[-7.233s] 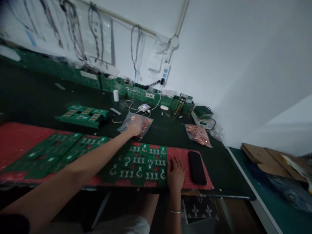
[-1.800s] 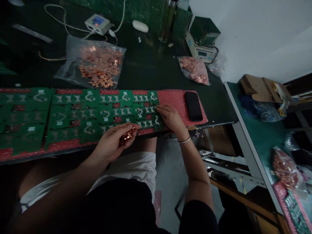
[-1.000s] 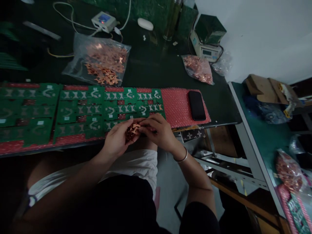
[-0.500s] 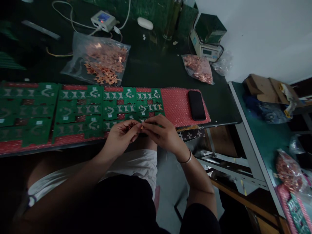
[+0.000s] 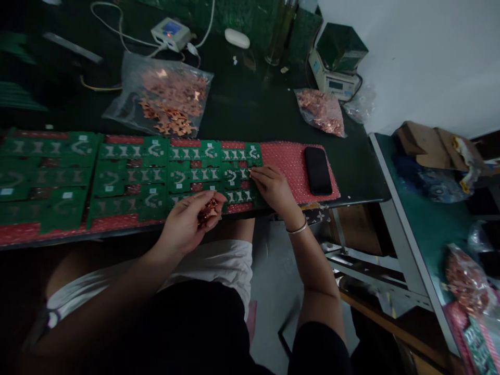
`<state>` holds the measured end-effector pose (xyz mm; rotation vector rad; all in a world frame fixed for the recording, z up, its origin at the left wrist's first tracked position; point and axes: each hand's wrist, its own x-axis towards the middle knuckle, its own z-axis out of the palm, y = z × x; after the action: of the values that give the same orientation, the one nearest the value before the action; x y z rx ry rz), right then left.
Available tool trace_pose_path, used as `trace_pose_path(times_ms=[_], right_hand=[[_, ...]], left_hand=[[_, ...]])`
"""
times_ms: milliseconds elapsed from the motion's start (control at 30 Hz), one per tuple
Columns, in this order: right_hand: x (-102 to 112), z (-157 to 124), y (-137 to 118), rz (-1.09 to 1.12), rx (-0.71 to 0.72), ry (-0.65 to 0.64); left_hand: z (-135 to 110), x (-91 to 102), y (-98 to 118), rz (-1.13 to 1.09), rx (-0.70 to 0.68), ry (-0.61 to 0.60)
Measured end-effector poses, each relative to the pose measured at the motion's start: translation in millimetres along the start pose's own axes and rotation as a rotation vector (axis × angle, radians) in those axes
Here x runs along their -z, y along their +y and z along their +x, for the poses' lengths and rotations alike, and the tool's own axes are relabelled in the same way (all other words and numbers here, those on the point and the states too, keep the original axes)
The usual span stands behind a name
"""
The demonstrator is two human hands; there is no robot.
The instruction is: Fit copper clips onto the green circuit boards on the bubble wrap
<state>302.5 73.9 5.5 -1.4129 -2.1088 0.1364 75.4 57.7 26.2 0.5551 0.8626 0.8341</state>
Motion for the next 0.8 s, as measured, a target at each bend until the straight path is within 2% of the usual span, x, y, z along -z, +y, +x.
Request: trace_pose_path(times_ms=[333, 667, 800], right_hand=[[-1.6, -0.4, 6.9, -0.002, 0.012, -0.066], [-2.4, -0.3, 9.7, 0.128, -0.049, 0.015], [-0.7, 2.7, 9.4, 0.093, -0.031, -0.013]], left_hand=[[2.0, 2.4, 2.2, -0.012, 0.027, -0.001], [2.2, 5.0, 3.4, -0.005, 0.03, 0.001], [2.8, 5.4, 2.8, 0.004, 0.038, 0.001]])
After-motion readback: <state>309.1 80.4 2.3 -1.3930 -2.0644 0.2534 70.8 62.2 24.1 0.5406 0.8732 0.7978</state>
